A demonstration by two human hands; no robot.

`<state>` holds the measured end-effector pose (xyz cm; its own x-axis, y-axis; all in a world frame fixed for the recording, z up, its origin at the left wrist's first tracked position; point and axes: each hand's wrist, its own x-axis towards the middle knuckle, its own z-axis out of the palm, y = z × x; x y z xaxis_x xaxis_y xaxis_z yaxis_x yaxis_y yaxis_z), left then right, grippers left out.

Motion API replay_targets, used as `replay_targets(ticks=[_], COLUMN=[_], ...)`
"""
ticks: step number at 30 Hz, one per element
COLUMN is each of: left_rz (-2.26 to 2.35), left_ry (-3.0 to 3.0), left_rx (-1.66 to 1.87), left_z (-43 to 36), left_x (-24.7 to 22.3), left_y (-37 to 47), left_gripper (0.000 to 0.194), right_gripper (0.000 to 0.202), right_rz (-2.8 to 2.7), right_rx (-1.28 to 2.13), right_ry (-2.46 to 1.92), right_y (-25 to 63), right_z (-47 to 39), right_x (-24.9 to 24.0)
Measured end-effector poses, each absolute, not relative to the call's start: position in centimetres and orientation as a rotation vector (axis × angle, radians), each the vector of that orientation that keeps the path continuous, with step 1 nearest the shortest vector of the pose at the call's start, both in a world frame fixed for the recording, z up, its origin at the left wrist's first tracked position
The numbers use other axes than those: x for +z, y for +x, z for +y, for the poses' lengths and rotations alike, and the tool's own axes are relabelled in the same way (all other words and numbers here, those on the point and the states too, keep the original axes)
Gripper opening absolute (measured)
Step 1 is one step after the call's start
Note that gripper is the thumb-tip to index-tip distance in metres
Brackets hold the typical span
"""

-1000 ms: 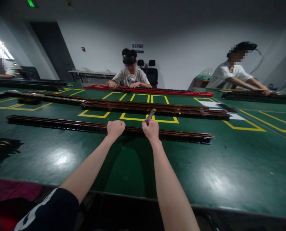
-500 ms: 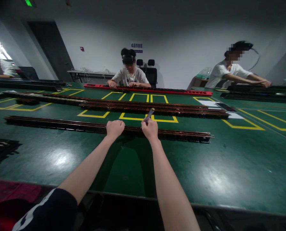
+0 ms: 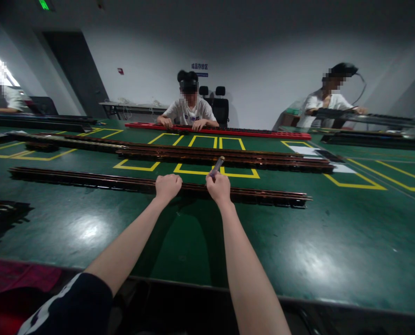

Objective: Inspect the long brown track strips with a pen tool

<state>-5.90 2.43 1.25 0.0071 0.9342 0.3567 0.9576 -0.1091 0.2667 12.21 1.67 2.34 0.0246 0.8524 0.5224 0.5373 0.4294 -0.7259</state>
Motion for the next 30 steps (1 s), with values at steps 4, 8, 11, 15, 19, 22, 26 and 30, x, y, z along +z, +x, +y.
replay_targets(ticks=[4, 8, 11, 15, 19, 22, 26, 30], left_rz=[-2.067, -2.066, -2.066, -2.068, -2.079, -2.08, -2.075, -2.083], left_ry=[-2.175, -2.166, -2.177, -2.18, -2.184, -2.188, -2.193, -2.192], left_rx=[-0.68, -0.679, -0.694, -0.701, -0.713, -0.715, -0.713, -0.693], left_z=[2.42, 2.4, 2.38, 2.35, 2.3, 2.23, 2.14, 2.18], left_x=[1.29, 1.31, 1.31, 1.33, 1.37, 1.45, 1.59, 1.52], left_y=[-5.85, -5.78, -5.8, -5.85, -5.87, -5.85, -5.81, -5.82], left_gripper=[0.046, 0.046, 0.046, 0.046, 0.046, 0.046, 0.046, 0.046], right_gripper=[0.025, 0.025, 0.024, 0.022, 0.023, 0.023, 0.024, 0.023], right_rz=[-1.642, -1.632, -1.626, -1.638, -1.642, -1.642, -1.642, -1.641], right_rx=[0.355, 0.332, 0.33, 0.33, 0.333, 0.325, 0.33, 0.341], right_ry=[-1.282, -1.31, -1.296, -1.269, -1.258, -1.25, -1.253, -1.265], right_y=[12.17, 12.15, 12.21, 12.3, 12.33, 12.36, 12.42, 12.43], right_z=[1.55, 1.4, 1.39, 1.48, 1.56, 1.63, 1.68, 1.65], right_x=[2.63, 2.87, 2.84, 2.69, 2.58, 2.51, 2.47, 2.51])
